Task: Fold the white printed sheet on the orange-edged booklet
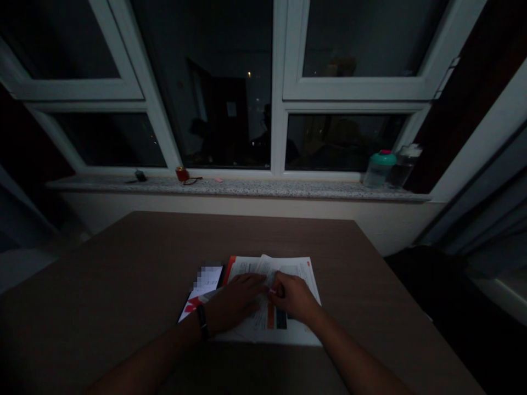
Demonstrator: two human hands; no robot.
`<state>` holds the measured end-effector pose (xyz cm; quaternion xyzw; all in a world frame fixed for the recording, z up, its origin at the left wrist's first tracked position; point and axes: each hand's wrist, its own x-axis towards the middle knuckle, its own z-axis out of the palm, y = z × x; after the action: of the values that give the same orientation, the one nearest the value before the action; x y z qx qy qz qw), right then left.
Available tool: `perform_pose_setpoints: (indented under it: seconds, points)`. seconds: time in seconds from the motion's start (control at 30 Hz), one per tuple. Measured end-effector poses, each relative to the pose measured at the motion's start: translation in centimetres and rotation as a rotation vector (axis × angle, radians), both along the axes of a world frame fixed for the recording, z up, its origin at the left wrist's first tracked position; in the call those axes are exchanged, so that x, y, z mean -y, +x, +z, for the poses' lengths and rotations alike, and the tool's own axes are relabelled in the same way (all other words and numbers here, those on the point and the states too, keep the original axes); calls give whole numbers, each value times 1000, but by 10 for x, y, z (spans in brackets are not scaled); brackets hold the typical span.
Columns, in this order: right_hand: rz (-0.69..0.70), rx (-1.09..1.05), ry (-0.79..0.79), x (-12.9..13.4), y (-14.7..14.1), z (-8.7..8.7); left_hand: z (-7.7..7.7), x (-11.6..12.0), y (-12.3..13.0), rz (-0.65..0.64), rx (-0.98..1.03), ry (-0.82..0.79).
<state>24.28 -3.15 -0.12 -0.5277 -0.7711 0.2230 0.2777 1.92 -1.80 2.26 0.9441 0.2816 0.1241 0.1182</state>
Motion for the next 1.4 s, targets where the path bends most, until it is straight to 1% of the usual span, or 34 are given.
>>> perform_pose_setpoints:
  seconds: [0.13, 0.23, 0.3, 0.37, 0.47, 0.5, 0.57, 0.67, 0.73, 0.8, 0.93, 1.0, 1.1, 1.2, 1.4]
  points:
    - [-85, -9, 1, -4, 0, -4, -4, -1, -1, -25, 25, -3]
    - [-161, -23, 26, -6, 1, -5, -4, -1, -1, -42, 13, -12]
    - [-186, -21, 44, -6, 0, -4, -4, 0, 0, -44, 11, -13]
    - [-150, -13, 42, -5, -1, -2, -4, 0, 0, -40, 19, -10]
    - [-29, -4, 14, -2, -2, -1, -4, 1, 0, -22, 18, -11]
    - [-7, -7, 9, -2, -3, -1, -5, 1, 0, -19, 9, -15]
    - [-32, -25, 18, -3, -2, -2, -6, 0, 0, -21, -9, -24]
    - [-150, -56, 48, -7, 2, -5, -10, -2, 0, -18, 2, -23]
    - [-192, -66, 62, -10, 5, -7, -12, -2, 0, -13, 18, -19]
    - [-180, -69, 64, -10, 6, -8, -12, -1, 0, -13, 23, -19]
    - [-48, -51, 17, -7, 4, -9, -10, 1, -1, -15, 30, -37]
    - [-22, -30, 11, -5, 2, -8, -8, 2, 0, -3, 30, -45]
    - [-80, -36, 52, -4, 2, -7, -6, 2, 0, 19, 25, -39]
    - [-130, -99, 75, -7, 5, -8, -4, 2, 0, 13, 19, -10]
    - [-263, -246, 25, -6, 13, -8, -1, 0, -1, -4, -22, 40]
